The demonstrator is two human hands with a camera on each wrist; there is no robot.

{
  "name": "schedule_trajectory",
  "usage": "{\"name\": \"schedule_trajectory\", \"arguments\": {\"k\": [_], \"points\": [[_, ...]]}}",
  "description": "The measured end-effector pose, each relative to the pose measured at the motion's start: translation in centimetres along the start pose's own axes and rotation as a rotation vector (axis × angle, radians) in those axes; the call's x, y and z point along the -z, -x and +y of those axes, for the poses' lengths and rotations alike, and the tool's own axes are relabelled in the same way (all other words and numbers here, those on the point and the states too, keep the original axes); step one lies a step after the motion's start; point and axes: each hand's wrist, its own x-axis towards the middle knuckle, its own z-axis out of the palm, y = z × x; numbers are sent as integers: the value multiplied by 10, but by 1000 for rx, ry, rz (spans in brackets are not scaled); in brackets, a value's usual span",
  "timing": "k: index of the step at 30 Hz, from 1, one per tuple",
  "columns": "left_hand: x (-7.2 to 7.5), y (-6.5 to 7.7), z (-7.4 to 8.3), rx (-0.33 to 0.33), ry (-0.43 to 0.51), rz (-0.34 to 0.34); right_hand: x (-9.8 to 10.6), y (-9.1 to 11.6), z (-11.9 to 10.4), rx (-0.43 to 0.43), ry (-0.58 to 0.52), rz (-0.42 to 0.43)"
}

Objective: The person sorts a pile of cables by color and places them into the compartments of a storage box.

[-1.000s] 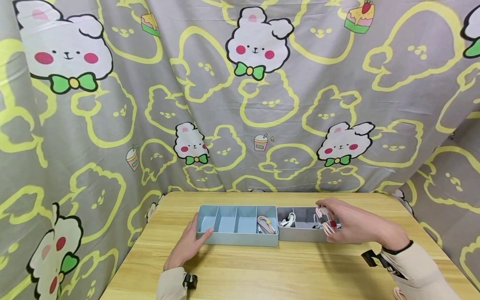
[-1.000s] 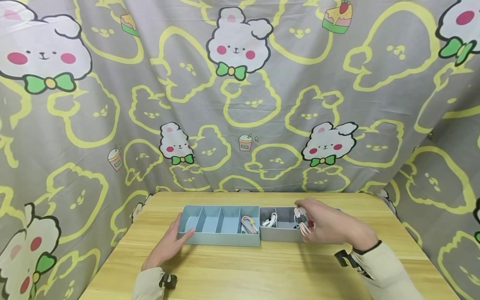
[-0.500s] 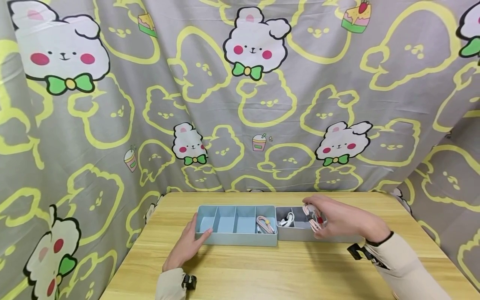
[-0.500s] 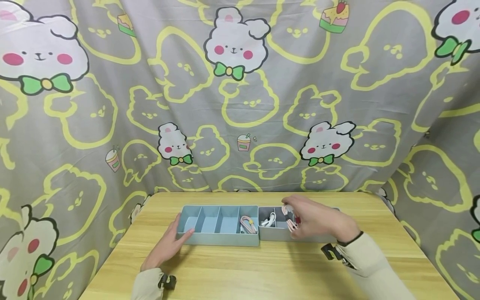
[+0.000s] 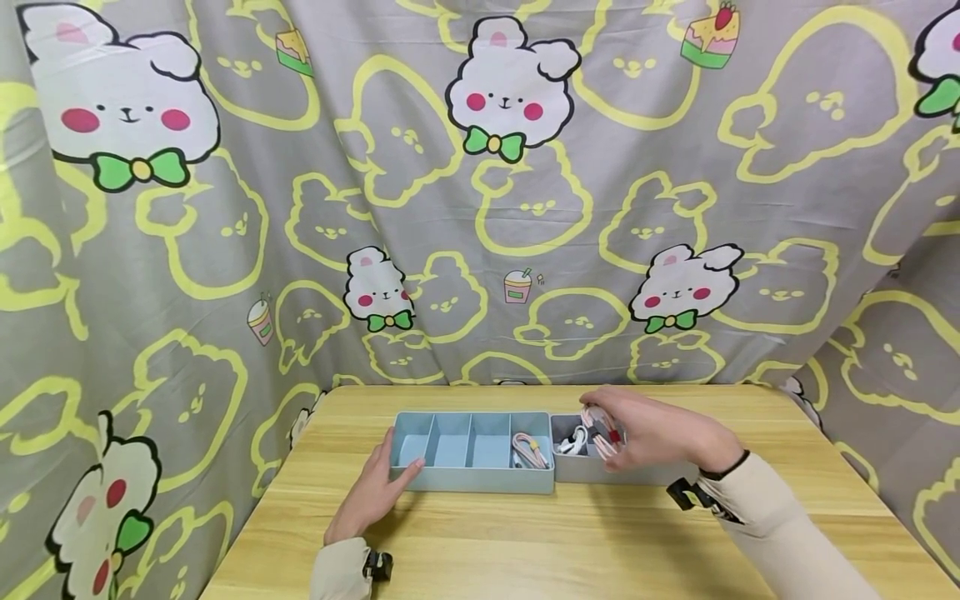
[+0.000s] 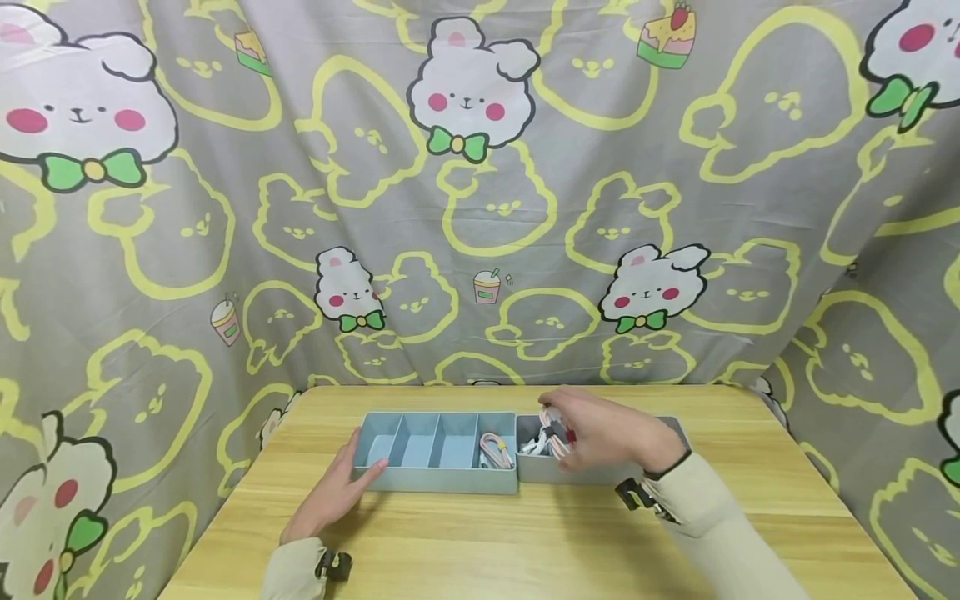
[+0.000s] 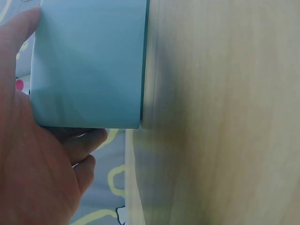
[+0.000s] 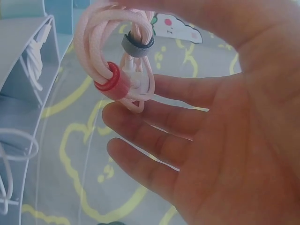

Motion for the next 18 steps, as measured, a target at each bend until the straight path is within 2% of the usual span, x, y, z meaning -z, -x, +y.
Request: {"name": "schedule_trajectory", "arguments": {"k": [5, 12, 18], "points": [[-1, -1, -1, -2, -1, 6, -1, -9, -5, -27, -20, -37], [-2, 0, -2, 0, -9, 2, -5, -22, -9, -12, -32, -76], [-1, 0, -1, -2, -12, 4, -9, -34, -14, -45, -26, -118]]}}
